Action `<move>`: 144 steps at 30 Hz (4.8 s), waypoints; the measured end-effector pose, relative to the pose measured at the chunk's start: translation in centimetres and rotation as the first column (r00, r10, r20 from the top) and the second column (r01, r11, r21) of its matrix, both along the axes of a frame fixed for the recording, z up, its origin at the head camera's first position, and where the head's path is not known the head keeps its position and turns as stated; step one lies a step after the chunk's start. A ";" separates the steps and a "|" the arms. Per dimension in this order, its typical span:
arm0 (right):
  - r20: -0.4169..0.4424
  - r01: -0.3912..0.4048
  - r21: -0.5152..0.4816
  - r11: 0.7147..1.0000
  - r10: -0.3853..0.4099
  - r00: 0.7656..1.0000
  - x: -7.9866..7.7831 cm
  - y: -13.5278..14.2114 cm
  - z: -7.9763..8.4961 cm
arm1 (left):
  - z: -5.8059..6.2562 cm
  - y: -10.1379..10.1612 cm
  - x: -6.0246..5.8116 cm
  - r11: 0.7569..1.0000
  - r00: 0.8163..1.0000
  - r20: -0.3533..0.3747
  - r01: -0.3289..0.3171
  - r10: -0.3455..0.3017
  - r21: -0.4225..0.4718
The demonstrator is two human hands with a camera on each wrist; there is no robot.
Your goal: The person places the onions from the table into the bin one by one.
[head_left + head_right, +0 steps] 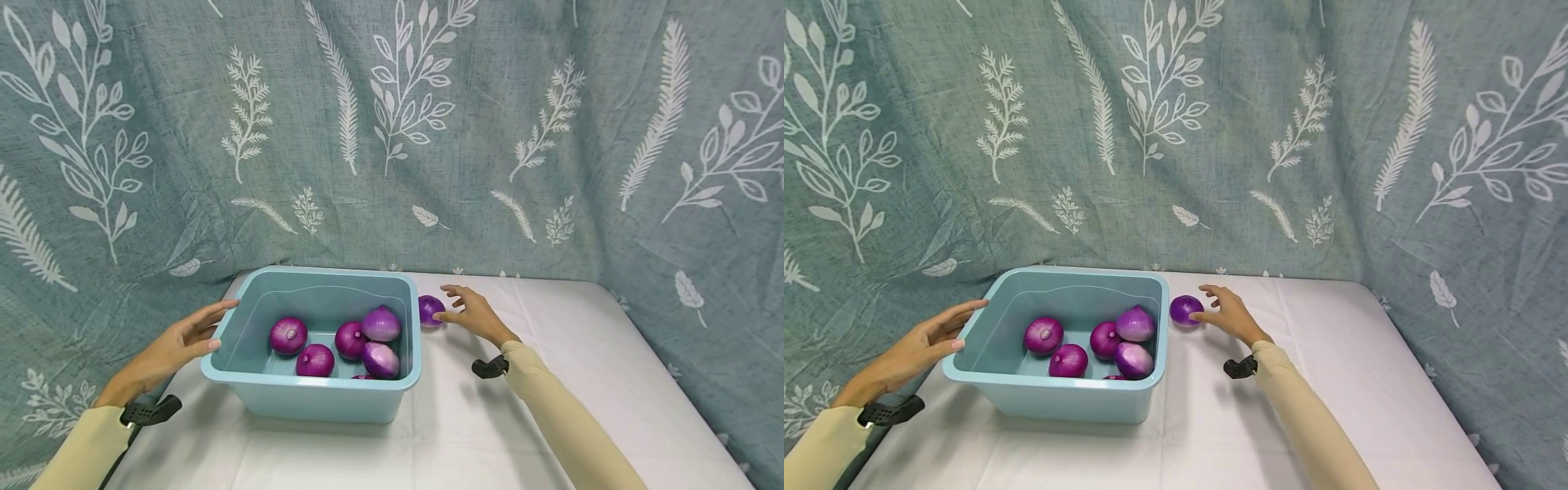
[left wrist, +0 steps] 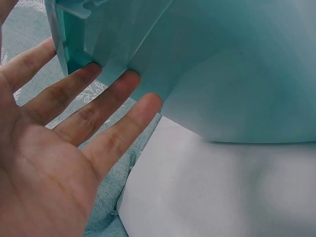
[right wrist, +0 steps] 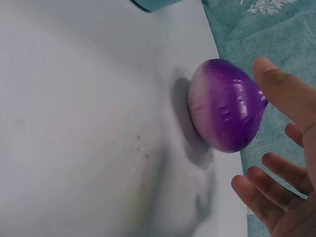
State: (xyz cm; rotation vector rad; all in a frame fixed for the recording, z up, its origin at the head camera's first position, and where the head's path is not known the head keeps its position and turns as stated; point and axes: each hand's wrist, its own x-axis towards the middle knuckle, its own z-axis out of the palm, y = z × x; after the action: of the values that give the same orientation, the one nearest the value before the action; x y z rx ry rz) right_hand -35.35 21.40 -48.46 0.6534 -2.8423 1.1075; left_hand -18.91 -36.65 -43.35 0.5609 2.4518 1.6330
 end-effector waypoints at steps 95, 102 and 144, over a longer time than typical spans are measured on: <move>0.011 0.009 -0.199 0.980 -0.007 1.000 2.4 2.6 2.0 | 0.0 -0.1 -0.1 1.000 1.000 -0.024 -0.004 0.004 -0.007; -0.019 -0.014 -0.226 0.974 0.010 1.000 3.3 2.9 2.9 | 0.1 0.1 0.0 1.000 1.000 -0.014 -0.005 0.005 -0.018; -0.173 -0.222 -0.254 0.942 0.181 0.968 10.9 -2.1 13.7 | 0.2 0.2 0.3 1.000 1.000 0.000 -0.009 0.009 0.008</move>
State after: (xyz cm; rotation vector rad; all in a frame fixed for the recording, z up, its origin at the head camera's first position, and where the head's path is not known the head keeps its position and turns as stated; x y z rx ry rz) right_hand -24.42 19.30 -34.75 0.9743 -2.4798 1.3813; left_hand -18.65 -36.44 -43.12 0.5513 2.4528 1.6471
